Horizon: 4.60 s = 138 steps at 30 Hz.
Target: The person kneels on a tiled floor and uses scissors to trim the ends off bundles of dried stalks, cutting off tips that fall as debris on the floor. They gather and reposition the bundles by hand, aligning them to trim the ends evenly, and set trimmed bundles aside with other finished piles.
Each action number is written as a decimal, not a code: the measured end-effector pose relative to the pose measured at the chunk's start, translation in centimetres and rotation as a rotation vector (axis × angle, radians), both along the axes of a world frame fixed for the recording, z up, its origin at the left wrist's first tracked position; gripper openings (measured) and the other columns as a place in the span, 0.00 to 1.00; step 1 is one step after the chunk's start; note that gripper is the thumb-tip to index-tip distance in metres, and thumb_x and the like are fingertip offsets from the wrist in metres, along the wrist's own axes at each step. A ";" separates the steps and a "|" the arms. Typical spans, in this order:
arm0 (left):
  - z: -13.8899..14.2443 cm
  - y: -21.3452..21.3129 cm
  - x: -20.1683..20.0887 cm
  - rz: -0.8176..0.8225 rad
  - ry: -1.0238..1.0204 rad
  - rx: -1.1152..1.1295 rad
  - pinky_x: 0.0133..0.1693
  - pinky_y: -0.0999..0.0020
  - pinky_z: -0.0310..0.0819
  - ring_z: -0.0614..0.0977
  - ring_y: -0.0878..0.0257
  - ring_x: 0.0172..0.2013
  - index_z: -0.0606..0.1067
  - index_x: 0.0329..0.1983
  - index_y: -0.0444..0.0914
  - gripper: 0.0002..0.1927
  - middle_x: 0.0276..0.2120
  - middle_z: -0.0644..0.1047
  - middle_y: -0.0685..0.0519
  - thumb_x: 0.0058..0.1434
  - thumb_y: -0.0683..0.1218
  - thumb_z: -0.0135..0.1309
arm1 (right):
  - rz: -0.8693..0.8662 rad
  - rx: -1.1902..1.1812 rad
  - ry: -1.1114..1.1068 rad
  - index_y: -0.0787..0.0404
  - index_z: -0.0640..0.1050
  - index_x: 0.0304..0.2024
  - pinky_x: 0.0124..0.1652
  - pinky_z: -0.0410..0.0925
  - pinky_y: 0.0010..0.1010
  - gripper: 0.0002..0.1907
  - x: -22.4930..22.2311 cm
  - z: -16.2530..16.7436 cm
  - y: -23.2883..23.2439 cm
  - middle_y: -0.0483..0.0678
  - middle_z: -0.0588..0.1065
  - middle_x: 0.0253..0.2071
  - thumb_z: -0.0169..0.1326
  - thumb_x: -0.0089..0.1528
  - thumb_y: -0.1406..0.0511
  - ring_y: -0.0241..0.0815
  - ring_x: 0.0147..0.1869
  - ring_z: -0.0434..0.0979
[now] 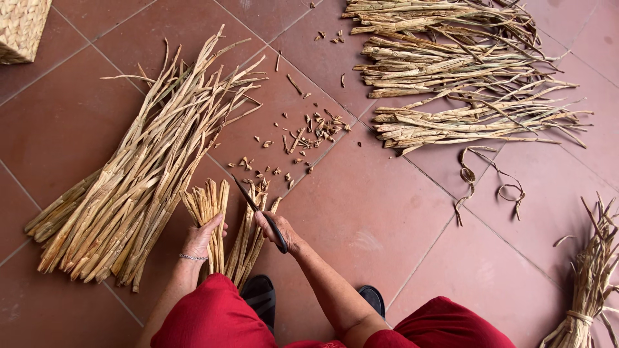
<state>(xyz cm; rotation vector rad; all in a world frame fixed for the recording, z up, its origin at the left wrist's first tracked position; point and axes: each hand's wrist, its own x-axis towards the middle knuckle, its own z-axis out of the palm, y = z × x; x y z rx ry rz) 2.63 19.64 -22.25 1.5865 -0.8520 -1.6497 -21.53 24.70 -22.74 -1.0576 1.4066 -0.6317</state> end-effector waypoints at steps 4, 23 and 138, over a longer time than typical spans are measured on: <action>-0.2 0.0 0.5 0.021 -0.070 0.010 0.31 0.68 0.77 0.80 0.64 0.30 0.80 0.46 0.32 0.18 0.30 0.81 0.48 0.59 0.49 0.66 | 0.003 -0.030 -0.035 0.61 0.79 0.51 0.32 0.71 0.35 0.41 0.0 -0.6 0.1 0.48 0.72 0.24 0.37 0.65 0.34 0.38 0.28 0.74; -3.8 -0.1 1.0 0.122 0.067 -0.085 0.24 0.74 0.73 0.80 0.68 0.24 0.82 0.40 0.34 0.10 0.28 0.81 0.53 0.56 0.43 0.68 | 0.127 -0.062 0.023 0.62 0.71 0.61 0.33 0.71 0.32 0.40 0.8 -3.5 0.0 0.49 0.76 0.26 0.32 0.67 0.38 0.39 0.28 0.75; -2.6 0.7 0.1 -0.180 0.099 -0.027 0.33 0.64 0.84 0.84 0.61 0.28 0.79 0.40 0.33 0.10 0.30 0.82 0.47 0.56 0.38 0.65 | 0.025 -0.102 0.250 0.61 0.81 0.48 0.34 0.72 0.38 0.38 -0.3 -1.0 -0.1 0.49 0.74 0.19 0.32 0.68 0.39 0.40 0.24 0.79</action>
